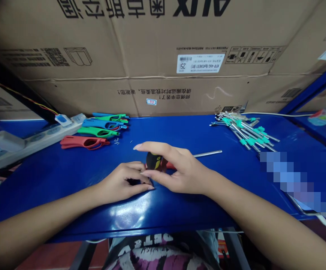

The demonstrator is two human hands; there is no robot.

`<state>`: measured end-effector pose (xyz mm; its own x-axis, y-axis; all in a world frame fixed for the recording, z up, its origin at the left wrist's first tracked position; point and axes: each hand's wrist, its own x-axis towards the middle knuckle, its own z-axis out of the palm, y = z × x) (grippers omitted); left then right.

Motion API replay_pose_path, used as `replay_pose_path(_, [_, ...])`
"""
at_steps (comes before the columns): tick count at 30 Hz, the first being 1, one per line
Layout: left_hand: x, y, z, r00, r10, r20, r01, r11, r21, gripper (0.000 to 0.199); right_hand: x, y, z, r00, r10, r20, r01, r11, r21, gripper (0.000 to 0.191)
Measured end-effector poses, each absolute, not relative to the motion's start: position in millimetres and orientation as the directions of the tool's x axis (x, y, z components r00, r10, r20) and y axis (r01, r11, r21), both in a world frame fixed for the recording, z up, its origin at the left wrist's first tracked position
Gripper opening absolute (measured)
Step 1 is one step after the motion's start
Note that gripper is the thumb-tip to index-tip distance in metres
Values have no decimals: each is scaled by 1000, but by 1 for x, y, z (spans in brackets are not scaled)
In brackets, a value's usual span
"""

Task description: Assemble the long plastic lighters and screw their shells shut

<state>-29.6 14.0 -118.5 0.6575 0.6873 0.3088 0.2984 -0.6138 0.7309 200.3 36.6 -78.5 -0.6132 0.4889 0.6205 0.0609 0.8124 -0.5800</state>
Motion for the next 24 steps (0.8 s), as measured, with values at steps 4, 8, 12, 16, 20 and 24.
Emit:
replay_pose_path(4, [-30, 15, -115, 613, 695, 376, 310, -649, 695, 18, 197, 32, -80, -524, 582, 622, 49, 750, -660, 74])
replay_pose_path(8, [-34, 21, -112, 515, 754, 408, 448, -642, 623, 51, 193, 31, -79, -349, 684, 641, 102, 708, -699, 61])
replay_pose_path(12, [-37, 26, -116, 534, 775, 337, 524, -617, 587, 49, 191, 34, -76, -212, 740, 639, 112, 668, -736, 52])
replay_pose_path(16, [-36, 25, -118, 602, 744, 291, 507, -637, 581, 38, 190, 35, -73, -230, 772, 593, 123, 628, -769, 50])
replay_pose_path(20, [-35, 23, -117, 638, 710, 296, 476, -667, 573, 37, 189, 33, -73, -253, 731, 633, 126, 674, -728, 50])
replay_pose_path(24, [-36, 22, -118, 643, 704, 300, 473, -674, 567, 37, 189, 32, -76, -271, 719, 640, 139, 687, -713, 52])
